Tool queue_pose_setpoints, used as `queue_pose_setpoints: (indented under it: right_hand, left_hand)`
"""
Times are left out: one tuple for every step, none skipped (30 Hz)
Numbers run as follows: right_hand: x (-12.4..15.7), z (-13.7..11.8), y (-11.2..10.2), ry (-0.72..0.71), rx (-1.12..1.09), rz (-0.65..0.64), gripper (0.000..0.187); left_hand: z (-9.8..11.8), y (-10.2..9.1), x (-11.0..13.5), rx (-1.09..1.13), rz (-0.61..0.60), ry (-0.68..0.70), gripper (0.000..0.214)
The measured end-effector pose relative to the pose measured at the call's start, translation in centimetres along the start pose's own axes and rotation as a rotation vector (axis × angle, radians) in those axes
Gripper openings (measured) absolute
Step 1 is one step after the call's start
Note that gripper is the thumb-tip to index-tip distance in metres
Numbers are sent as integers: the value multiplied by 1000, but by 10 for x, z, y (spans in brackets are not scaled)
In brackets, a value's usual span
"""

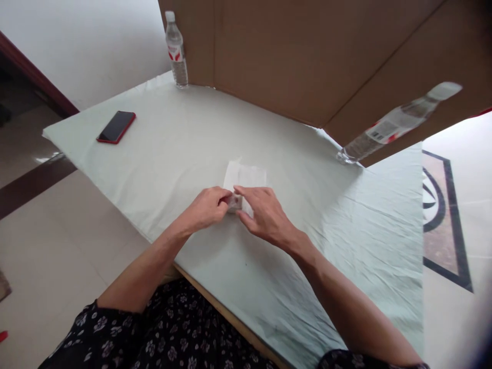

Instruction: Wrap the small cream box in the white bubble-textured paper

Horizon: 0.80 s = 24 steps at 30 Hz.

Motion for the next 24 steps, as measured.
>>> queue_pose_setpoints:
  right_hand:
    - [6,3,-5,34,-3,83,41]
    - [14,6,-11,97,-2,168,36]
    - [23,10,-16,186,-6,240,33]
    - [33,15,-19,291,-26,285,32]
    - [43,20,-21,405,-72,289,35]
    - [53,24,-22,517,-138,263,39]
    - [62,28,-21,618,-207,215,46]
    - [69,30,-18,703,-271,159,52]
    - [74,31,-14,772,-326,109,59]
    - [77,31,-10,823,-371,73,65]
    - [77,30,-6,862,-406,52,70]
    - [74,29,-1,891,-434,46,75]
    - [70,27,3,912,-453,55,80]
    - [64,26,7,929,-470,71,84]
    - [58,25,10,942,-487,85,88]
    - [51,24,13,954,-509,96,92]
    - [45,24,15,965,-535,106,94]
    - [40,23,18,978,-564,116,96]
    - [36,23,20,992,-592,128,99]
    - [32,23,23,998,-613,146,101]
    - [30,23,25,992,-626,173,102]
    - [28,23,27,976,-634,208,103]
    - [26,23,29,949,-642,243,103]
    - [24,23,31,914,-650,278,101]
  left_hand:
    - [-2,3,0,-57,30,20,24]
    - [-4,6,0,-110,67,38,23]
    - [-6,10,0,-155,112,60,21]
    - [-9,14,0,-190,166,91,20]
    - [-11,18,0,-215,222,133,18]
    - [-14,21,0,-233,274,181,17]
    - [-16,23,1,-244,313,230,16]
    - [-18,25,1,-252,338,276,15]
    - [-20,27,1,-258,351,314,16]
    - [-21,28,0,-265,357,345,16]
    - [-21,29,0,-274,361,367,17]
    - [-21,30,0,-284,366,385,18]
    - [-21,30,0,-293,371,400,19]
    - [-20,31,-1,-300,374,410,19]
    - [-20,31,-1,-307,373,416,20]
    - [-19,32,-1,-313,371,417,20]
    - [-18,33,0,-320,367,415,20]
    - [-17,33,0,-327,362,411,20]
    - [-17,34,0,-335,358,406,20]
    - [-16,33,1,-345,356,401,20]
    - [-16,33,1,-358,351,397,20]
    - [-15,32,1,-376,343,394,21]
    - [-15,30,1,-400,333,393,20]
    - [-14,28,1,-429,319,392,20]
Point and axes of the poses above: each hand's wrist, its own x-axis away from the middle knuckle, its own y-axis out of the palm, z = x × y, the point moved 1 cm from there along -x, towards the middle knuckle, and after that the axes turned 6 degrees about -y, right-handed, at the moved point
